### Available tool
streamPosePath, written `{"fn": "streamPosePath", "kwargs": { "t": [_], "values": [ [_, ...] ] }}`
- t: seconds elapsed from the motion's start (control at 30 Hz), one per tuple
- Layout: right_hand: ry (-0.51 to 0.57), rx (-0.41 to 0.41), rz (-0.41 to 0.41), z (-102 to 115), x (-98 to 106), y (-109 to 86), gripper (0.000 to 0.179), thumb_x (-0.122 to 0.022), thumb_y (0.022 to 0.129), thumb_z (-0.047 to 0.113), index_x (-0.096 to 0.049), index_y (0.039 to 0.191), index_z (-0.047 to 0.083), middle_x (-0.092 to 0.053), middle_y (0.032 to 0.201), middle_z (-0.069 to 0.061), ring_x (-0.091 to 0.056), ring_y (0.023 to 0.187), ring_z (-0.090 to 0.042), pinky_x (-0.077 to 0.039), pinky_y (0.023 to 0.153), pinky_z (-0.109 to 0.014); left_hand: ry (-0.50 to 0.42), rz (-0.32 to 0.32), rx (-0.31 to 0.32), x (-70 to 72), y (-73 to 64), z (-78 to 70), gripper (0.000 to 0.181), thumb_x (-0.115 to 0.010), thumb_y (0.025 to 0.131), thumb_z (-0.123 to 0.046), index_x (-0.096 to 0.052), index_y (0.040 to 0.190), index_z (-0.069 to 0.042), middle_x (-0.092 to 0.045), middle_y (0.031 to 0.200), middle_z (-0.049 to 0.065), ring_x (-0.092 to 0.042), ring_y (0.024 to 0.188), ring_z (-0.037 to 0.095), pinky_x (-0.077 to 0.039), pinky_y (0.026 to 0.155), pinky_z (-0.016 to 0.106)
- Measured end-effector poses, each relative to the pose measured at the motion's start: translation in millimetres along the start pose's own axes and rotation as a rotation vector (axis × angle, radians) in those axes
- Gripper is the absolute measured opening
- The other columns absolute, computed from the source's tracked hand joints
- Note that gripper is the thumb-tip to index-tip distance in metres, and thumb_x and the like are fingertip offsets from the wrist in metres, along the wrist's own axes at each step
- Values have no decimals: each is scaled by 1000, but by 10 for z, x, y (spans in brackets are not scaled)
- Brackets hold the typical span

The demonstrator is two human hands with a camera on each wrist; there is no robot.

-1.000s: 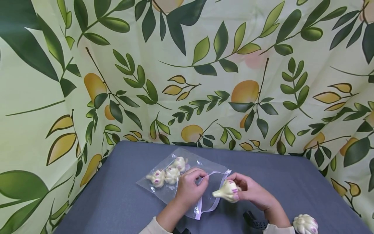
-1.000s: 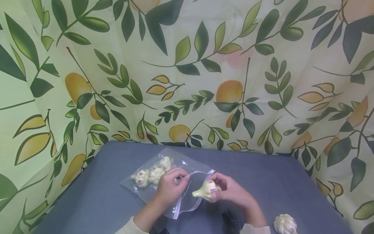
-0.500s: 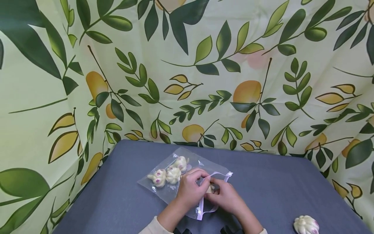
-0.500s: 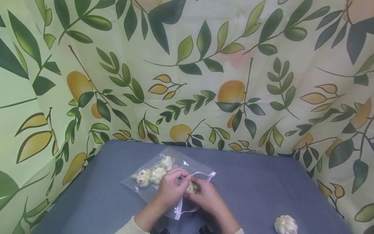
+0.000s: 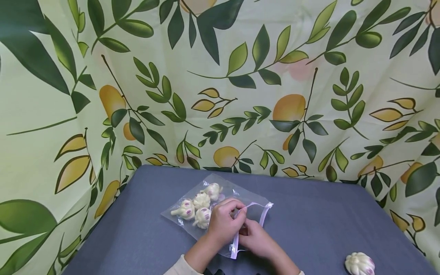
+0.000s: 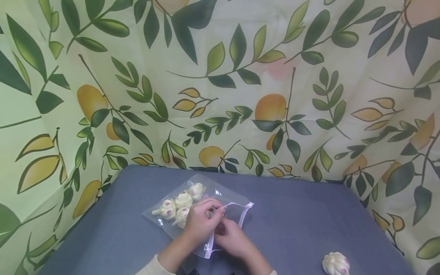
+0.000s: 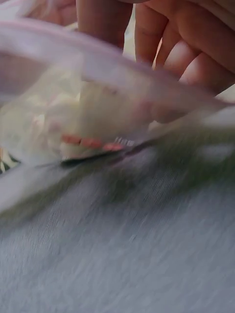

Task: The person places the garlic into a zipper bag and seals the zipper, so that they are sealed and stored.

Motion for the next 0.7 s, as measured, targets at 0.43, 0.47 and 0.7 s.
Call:
{"fn": "streamPosePath", "kwargs": {
  "t": [0.43, 0.47, 0.7],
  "values": [
    [-123, -123, -135, 176, 424, -197, 33, -68, 92, 23, -69, 116, 0, -73, 104, -12, -69, 80, -7, -55, 68, -22, -1, 11, 18, -14, 2, 25, 10, -74, 79, -6, -71, 80, -15, -70, 80, -7, -66, 78, 6, -50, 72, 15],
    [-148, -146, -159, 187, 475, -239, 33, -68, 92, 24, -69, 116, 1, -73, 105, -11, -69, 82, -8, -55, 69, -23, -2, 10, 18, -16, 0, 29, 10, -74, 79, -6, -71, 79, -15, -70, 79, -7, -66, 78, 6, -50, 72, 15],
    [-490, -443, -249, 257, 1274, -737, 66, -73, 84, 48, -59, 132, 6, -64, 128, -16, -57, 121, -36, -50, 93, -52, -19, -2, 1, -23, 17, 2, 10, -75, 77, -4, -71, 78, -13, -70, 78, -5, -67, 77, 7, -52, 73, 16]
  ]
}}
Point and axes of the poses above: each hand's wrist, its own y-axis towards the middle knuckle, its own x-axis out of the back of the hand, z = x × y, the point moved 1 cm from there along y, towards the middle knuckle
